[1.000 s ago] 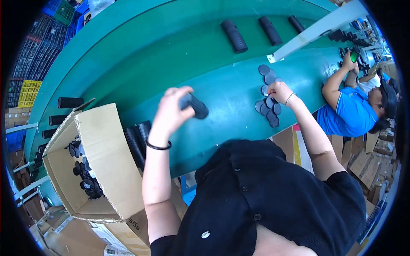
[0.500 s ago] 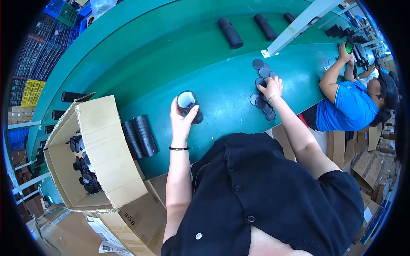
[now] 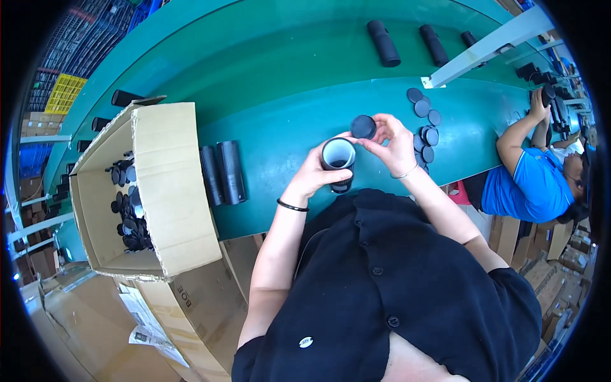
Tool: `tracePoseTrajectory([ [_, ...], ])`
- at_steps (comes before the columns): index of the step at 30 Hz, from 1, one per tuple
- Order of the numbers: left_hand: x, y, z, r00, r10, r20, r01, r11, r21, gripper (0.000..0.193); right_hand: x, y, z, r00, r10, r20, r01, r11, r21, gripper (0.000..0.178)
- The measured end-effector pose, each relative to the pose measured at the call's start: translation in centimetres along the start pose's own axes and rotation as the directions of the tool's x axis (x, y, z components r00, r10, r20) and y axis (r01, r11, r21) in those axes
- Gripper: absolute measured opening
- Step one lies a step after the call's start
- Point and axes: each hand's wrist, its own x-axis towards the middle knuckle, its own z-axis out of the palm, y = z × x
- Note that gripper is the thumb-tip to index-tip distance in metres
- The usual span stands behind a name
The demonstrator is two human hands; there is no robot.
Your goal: The person assembles plastic caps onto plastic tubes by hand, taking the caps from a cardboard box and pressing them onto the tubes on a conveyor belt.
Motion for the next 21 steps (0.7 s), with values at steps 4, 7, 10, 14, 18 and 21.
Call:
tracePoseTrajectory([
  [4,-0.6,0.0,-0.8,0.999,0.008,-0.054,-0.008,1.0,-0.007,0.063,-0.9,-1.3,1.0,0.996,0.035,0.081,-0.063,0.929,0.365,0.031],
  [7,-1.1,0.2,-1.9,0.999,-0.044,-0.023,0.044,0.999,-0.004,0.063,0.5,-1.0,-0.5,0.867,0.296,0.401,-0.485,0.688,0.54,0.032],
  [10,-1.3,0.2,-2.0,0.997,-0.08,-0.005,0.08,0.997,-0.003,0.063,1.3,-0.4,-0.6,0.681,0.321,0.659,-0.723,0.438,0.534,0.033],
  [14,-1.3,-0.4,-2.1,0.996,-0.084,-0.005,0.084,0.996,0.015,0.061,1.3,1.0,-0.1,0.535,0.121,0.836,-0.831,0.257,0.494,0.036],
  [18,-1.4,-1.7,-2.2,0.998,-0.005,-0.07,0.012,0.995,0.099,0.061,1.0,1.0,0.0,0.586,0.024,0.81,-0.787,0.254,0.562,0.04],
  [21,-1.3,-2.5,-2.0,0.98,0.105,-0.17,-0.069,0.976,0.207,0.061,0.7,-0.8,-0.7,0.729,0.103,0.677,-0.624,0.508,0.594,0.04],
])
